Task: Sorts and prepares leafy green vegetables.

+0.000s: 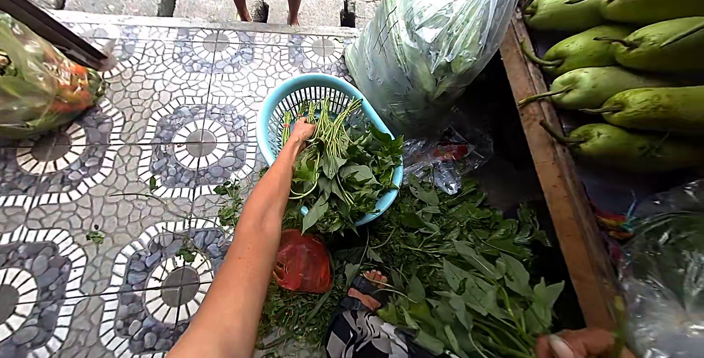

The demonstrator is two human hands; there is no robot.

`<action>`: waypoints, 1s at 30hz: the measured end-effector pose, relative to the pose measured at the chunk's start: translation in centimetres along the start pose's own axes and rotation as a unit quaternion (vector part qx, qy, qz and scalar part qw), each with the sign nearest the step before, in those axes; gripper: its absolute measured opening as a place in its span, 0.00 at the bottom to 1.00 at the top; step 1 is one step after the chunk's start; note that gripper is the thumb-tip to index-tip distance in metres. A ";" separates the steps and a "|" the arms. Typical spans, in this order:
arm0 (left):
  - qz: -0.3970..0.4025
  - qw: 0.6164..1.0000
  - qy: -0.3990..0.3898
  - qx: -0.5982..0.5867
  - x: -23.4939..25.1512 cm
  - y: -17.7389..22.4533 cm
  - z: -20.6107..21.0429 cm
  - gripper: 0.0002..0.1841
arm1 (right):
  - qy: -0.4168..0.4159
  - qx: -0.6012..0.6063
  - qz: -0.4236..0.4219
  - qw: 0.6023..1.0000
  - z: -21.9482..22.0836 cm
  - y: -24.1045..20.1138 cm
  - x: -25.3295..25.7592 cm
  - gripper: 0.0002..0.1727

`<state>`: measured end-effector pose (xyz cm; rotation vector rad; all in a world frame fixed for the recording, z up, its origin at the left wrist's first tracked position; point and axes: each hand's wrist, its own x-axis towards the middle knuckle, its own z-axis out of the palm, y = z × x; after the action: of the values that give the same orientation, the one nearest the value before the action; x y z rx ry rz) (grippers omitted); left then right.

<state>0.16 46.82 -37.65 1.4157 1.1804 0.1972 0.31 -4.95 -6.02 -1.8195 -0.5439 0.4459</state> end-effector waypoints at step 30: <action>0.352 0.870 -0.344 0.010 -30.7 13.4 3.0 0.56 | -0.032 -0.244 0.092 0.965 10.0 -8.6 11.9 0.41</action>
<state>-5.09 25.84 -11.88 1.6867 0.0504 0.1586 3.36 11.87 -1.15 -2.3479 -0.5647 0.5316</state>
